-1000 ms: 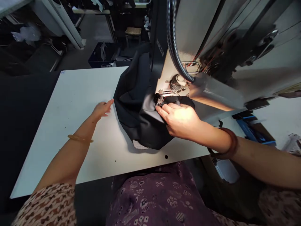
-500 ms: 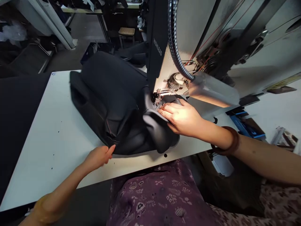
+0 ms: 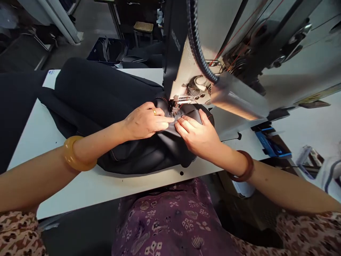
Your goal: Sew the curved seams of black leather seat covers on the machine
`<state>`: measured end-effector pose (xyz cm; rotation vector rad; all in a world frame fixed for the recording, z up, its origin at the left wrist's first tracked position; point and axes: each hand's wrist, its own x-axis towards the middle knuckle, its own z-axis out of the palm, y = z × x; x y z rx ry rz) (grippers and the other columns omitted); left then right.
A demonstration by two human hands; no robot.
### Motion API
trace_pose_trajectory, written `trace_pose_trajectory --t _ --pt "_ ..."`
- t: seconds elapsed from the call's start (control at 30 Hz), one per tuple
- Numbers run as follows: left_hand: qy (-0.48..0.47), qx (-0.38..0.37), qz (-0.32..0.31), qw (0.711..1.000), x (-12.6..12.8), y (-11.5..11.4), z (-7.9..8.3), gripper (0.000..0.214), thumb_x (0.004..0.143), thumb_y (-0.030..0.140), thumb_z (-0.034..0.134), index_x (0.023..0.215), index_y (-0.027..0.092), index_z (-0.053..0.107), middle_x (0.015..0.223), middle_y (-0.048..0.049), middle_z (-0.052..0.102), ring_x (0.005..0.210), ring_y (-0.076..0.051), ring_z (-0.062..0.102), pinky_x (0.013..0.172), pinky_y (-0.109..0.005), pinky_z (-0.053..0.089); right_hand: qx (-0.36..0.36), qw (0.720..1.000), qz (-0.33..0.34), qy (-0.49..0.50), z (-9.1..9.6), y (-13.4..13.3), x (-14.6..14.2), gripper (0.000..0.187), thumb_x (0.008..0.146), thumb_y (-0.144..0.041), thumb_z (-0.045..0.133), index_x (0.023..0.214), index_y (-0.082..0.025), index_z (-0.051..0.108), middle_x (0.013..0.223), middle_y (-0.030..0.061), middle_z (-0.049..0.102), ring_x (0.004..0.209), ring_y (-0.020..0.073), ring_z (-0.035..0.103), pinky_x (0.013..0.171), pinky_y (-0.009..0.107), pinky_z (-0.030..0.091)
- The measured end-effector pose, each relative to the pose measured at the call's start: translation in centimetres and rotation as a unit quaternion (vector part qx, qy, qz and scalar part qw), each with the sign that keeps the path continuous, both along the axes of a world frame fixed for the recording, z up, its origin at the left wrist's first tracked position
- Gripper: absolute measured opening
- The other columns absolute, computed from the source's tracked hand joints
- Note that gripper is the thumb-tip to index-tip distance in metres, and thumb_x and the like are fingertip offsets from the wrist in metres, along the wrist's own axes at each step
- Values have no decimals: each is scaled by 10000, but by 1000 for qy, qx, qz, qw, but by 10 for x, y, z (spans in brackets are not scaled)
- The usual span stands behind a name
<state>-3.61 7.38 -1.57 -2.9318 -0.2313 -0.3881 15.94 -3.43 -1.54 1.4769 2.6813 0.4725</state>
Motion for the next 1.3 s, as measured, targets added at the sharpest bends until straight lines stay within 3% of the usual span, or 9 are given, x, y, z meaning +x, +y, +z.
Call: trace_pose_trajectory --t 0.17,0.37,0.6,0.77,0.97,1.2,1.3 --pt "-25 40 13 999 -1 -10 -3 230 839 123 437 727 210 619 990 31 708 761 -137 603 599 -309 325 -30 1000 -4 8 4 6 6 406 910 -125 283 1258 -141 492 1229 110 575 1213 230 463 969 421 376" --pt "-51 121 67 989 7 -23 -7 278 897 96 395 797 200 633 795 19 685 645 -115 555 558 -299 313 -11 999 39 -9 7 17 17 357 879 -115 337 1172 -112 542 1228 88 585 1076 205 541 905 379 405" --pt "-58 181 86 978 11 -33 -10 283 896 82 392 874 177 658 784 3 676 614 -119 545 538 -289 345 -22 998 55 24 8 23 23 350 866 -90 343 1143 -129 555 1199 90 598 1090 208 540 894 385 392" --pt "-61 152 108 981 14 -38 -10 285 896 66 383 921 142 657 841 -33 690 629 -127 559 542 -291 357 -42 997 53 35 16 29 24 380 878 -87 308 1155 -133 564 1234 73 588 1135 195 521 916 347 386" --pt "-81 193 119 971 18 -45 -15 270 887 61 393 884 118 657 880 -59 700 625 -133 567 540 -293 360 -70 994 42 76 15 35 29 390 920 -159 269 1178 -167 562 1174 60 627 1100 200 554 921 345 414" --pt "-131 224 114 959 21 -46 -18 230 871 51 430 881 87 657 881 -81 706 622 -132 571 531 -287 361 -41 979 94 175 15 43 29 424 939 -192 235 1313 -195 435 1052 42 672 1049 177 589 916 292 459" --pt "-126 203 126 963 23 -48 -20 253 889 67 408 902 80 661 895 -96 705 652 -143 585 537 -295 367 -47 978 102 176 16 48 30 407 940 -191 248 1280 -219 469 1012 29 677 1046 172 590 911 284 465"
